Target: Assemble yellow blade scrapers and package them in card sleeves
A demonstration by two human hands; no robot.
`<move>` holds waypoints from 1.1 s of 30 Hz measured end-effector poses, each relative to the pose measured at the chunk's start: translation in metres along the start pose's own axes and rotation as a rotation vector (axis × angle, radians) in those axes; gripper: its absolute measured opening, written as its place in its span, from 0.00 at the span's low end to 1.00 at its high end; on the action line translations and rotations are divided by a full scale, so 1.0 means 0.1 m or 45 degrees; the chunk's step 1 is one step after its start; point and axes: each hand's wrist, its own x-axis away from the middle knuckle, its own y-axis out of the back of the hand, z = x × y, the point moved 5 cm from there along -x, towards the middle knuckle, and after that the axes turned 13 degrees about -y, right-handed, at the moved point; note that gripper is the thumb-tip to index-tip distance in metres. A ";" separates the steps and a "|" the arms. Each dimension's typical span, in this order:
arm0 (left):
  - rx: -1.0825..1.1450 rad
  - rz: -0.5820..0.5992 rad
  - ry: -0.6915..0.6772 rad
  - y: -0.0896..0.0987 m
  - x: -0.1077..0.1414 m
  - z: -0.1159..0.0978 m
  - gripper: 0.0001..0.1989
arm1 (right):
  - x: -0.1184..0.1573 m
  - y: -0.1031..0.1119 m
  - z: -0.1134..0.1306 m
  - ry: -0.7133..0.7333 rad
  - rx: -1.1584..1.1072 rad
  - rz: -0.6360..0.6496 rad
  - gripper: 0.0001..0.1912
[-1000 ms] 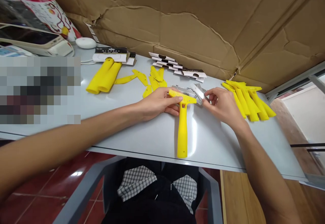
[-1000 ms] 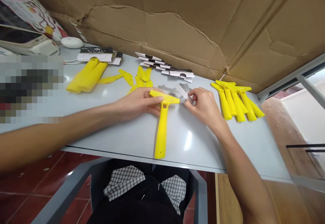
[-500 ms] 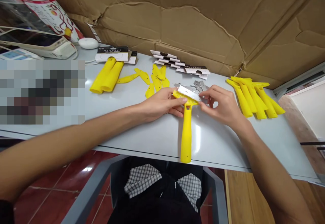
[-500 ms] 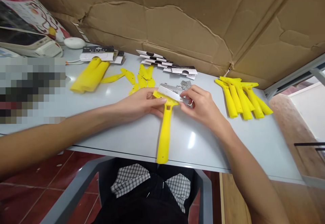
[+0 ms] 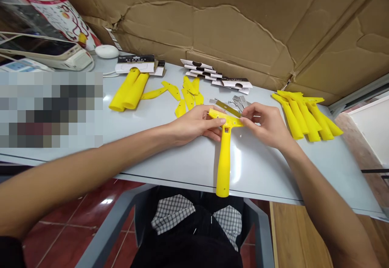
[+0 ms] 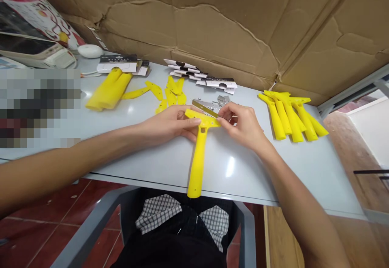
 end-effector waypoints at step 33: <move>-0.055 -0.063 0.046 -0.02 0.02 0.01 0.12 | -0.03 -0.22 -0.29 -0.481 -0.806 -0.184 0.18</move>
